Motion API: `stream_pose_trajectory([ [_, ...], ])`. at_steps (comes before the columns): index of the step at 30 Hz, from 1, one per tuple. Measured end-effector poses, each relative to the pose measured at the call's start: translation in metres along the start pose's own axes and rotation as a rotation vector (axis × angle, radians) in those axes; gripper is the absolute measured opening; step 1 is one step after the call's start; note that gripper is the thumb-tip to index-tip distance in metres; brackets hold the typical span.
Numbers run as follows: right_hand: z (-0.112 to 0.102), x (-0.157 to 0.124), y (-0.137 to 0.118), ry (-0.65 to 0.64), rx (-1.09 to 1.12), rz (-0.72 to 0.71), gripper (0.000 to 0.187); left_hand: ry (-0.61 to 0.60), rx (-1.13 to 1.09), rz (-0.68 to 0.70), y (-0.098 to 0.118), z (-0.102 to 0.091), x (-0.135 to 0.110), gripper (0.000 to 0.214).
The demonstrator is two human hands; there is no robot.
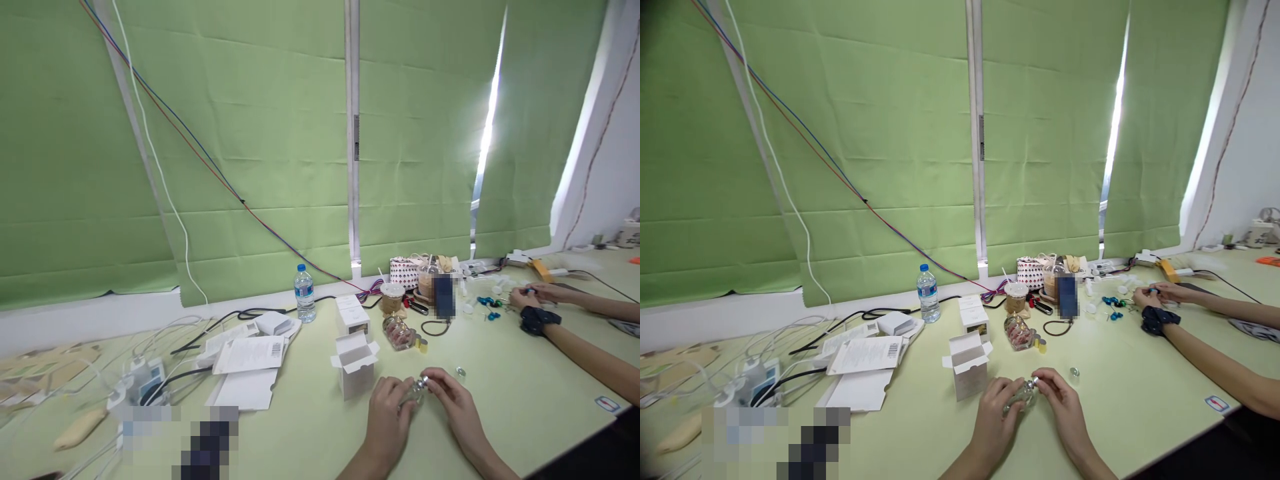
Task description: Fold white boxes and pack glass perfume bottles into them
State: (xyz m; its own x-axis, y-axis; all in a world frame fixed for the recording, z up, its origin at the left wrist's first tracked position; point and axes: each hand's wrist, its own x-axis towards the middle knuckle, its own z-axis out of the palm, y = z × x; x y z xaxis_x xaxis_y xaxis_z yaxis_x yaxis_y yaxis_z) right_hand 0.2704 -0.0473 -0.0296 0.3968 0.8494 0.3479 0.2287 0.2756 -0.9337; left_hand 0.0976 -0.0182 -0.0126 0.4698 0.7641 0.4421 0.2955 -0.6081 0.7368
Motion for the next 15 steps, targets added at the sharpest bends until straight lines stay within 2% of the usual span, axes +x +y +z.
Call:
stream_pose_trajectory([
  [6,0.0019,0.0004,-0.0026,-0.015,0.087,0.093,0.029,-0.013,0.041,0.026,0.0013,-0.0005,0.0006,0.040],
  [15,0.0006,-0.0013,-0.0056,0.019,0.056,0.053,0.029,-0.025,0.048,0.039,0.0007,0.0011,-0.0009,0.041],
])
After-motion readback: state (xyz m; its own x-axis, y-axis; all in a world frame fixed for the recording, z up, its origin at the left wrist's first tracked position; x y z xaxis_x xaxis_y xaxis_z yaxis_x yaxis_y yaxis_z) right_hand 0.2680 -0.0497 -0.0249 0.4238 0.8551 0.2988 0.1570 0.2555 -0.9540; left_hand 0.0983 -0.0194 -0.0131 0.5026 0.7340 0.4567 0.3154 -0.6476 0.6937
